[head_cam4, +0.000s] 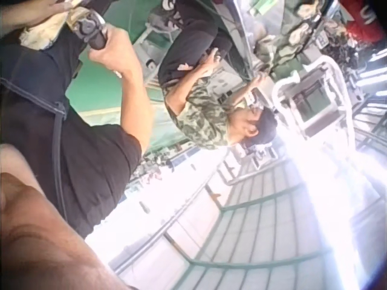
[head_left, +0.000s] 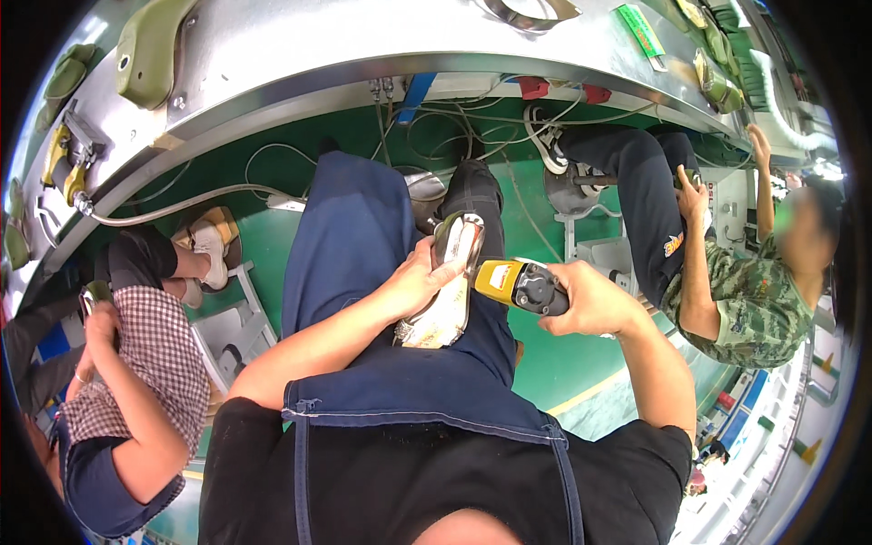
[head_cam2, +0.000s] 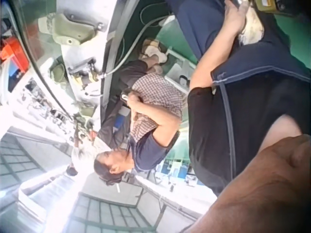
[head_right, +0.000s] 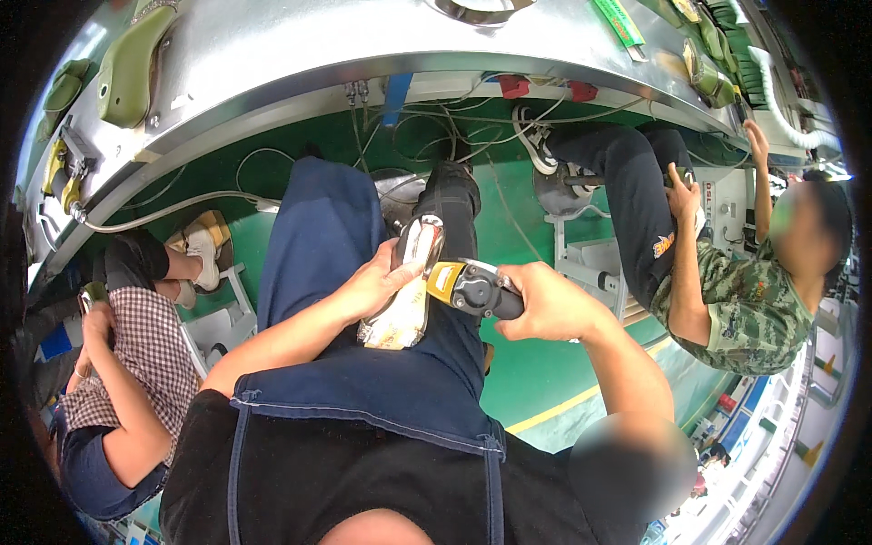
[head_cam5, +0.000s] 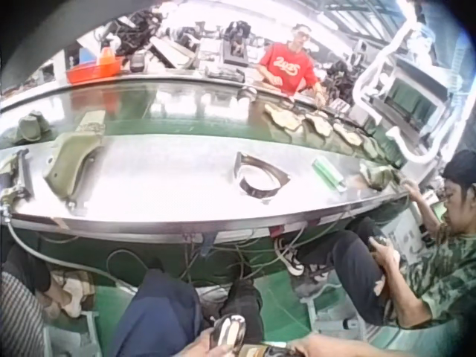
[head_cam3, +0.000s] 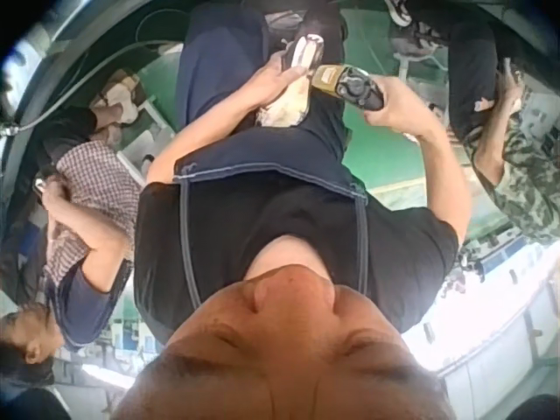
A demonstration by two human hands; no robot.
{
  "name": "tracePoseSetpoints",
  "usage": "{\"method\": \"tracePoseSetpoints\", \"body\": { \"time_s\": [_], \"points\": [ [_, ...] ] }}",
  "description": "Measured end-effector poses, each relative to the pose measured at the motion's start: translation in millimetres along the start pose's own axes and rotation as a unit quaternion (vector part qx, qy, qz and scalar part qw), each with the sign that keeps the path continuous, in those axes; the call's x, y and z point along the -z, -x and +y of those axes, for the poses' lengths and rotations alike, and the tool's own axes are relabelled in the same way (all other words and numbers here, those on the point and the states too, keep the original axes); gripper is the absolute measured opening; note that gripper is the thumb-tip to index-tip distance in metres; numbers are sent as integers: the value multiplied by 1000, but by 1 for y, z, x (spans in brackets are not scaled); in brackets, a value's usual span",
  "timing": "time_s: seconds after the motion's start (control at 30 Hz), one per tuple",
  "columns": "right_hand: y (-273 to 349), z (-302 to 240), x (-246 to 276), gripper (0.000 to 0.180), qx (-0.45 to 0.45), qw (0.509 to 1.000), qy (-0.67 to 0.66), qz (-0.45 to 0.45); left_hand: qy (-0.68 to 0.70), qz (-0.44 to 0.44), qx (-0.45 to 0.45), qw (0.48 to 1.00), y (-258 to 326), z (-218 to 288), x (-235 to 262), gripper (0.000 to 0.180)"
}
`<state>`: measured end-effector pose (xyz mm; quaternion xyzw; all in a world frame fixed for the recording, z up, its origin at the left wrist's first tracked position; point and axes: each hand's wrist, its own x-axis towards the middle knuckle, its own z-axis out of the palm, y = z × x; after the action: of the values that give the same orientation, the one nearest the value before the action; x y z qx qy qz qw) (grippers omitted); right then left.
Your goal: The person assembles green slipper sandals by attaching a metal strap to the sole using a pneumatic staple gun. They pick up a slipper, position the strap, and use the tool to secure it, repeating this process for multiple units on a factory assembly line.
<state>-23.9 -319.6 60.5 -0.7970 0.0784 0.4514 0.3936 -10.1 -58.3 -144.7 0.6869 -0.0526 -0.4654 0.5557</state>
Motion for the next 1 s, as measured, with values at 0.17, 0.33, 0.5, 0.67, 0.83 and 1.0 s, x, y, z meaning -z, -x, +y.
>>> {"method": "tracePoseSetpoints", "body": {
  "time_s": [0.17, 0.33, 0.5, 0.67, 0.83, 1.0],
  "points": [
    [-3, 12, -4, 44, -8, 999, -41, 5, 10, -7, 7, 1000, 0, 6, 0, 88],
    [-4, 12, -4, 45, -10, 999, -49, -6, 15, -6, 10, 1000, -2, 1, -1, 87],
    [-5, 14, -1, 43, -27, 998, -45, -17, 11, -3, -4, 1000, -5, -1, -4, 88],
    [-7, 3, 9, 41, -34, 999, -38, -12, 17, -12, 7, 1000, -7, -2, -4, 91],
    [-11, -7, 16, 39, -15, 998, -56, 4, 33, -42, 23, 998, -2, 10, 4, 107],
    [-24, -16, 15, 37, -4, 999, -44, -23, 15, -56, 36, 998, 1, 21, 10, 109]
  ]
}}
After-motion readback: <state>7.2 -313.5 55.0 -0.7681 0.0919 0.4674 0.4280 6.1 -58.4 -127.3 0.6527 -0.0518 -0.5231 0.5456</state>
